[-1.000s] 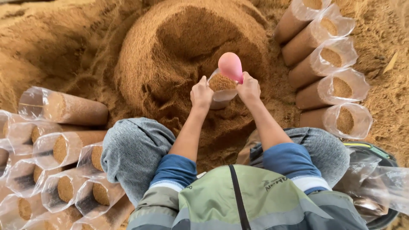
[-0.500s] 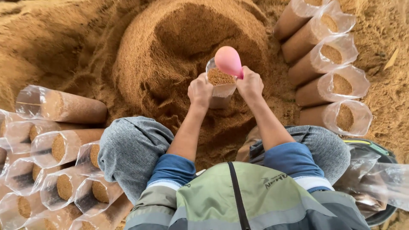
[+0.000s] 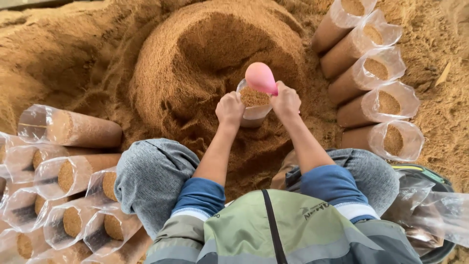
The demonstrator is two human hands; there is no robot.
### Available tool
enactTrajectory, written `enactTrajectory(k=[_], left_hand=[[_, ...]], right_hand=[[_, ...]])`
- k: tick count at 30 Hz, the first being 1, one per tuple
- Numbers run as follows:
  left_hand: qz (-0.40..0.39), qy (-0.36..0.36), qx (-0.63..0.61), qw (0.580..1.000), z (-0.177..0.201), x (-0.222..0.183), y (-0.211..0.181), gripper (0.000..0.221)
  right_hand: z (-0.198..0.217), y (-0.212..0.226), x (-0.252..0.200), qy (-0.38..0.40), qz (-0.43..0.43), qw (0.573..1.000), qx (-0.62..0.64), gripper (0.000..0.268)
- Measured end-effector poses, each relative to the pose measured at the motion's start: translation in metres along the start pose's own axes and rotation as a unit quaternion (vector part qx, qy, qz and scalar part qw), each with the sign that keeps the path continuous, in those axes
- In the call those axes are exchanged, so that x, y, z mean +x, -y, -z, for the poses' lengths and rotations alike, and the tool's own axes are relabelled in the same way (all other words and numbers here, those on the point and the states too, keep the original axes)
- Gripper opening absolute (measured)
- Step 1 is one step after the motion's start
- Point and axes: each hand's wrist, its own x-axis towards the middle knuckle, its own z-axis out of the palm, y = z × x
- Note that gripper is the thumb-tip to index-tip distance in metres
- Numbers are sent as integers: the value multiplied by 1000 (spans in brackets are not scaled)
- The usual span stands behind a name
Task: Filling plastic bags with a granular substrate using a small hand scoop at a fast pace.
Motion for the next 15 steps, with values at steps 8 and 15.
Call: enactTrajectory(k=[8,15], left_hand=[[9,-6,-50,999,-18,2,10,44],[43,-5,-140,989,4,-14,-15,35]], right_hand=[[-20,-17,7,-4,-2,1000,-5,24],[11,0,-8,-25,19,998,56,17]])
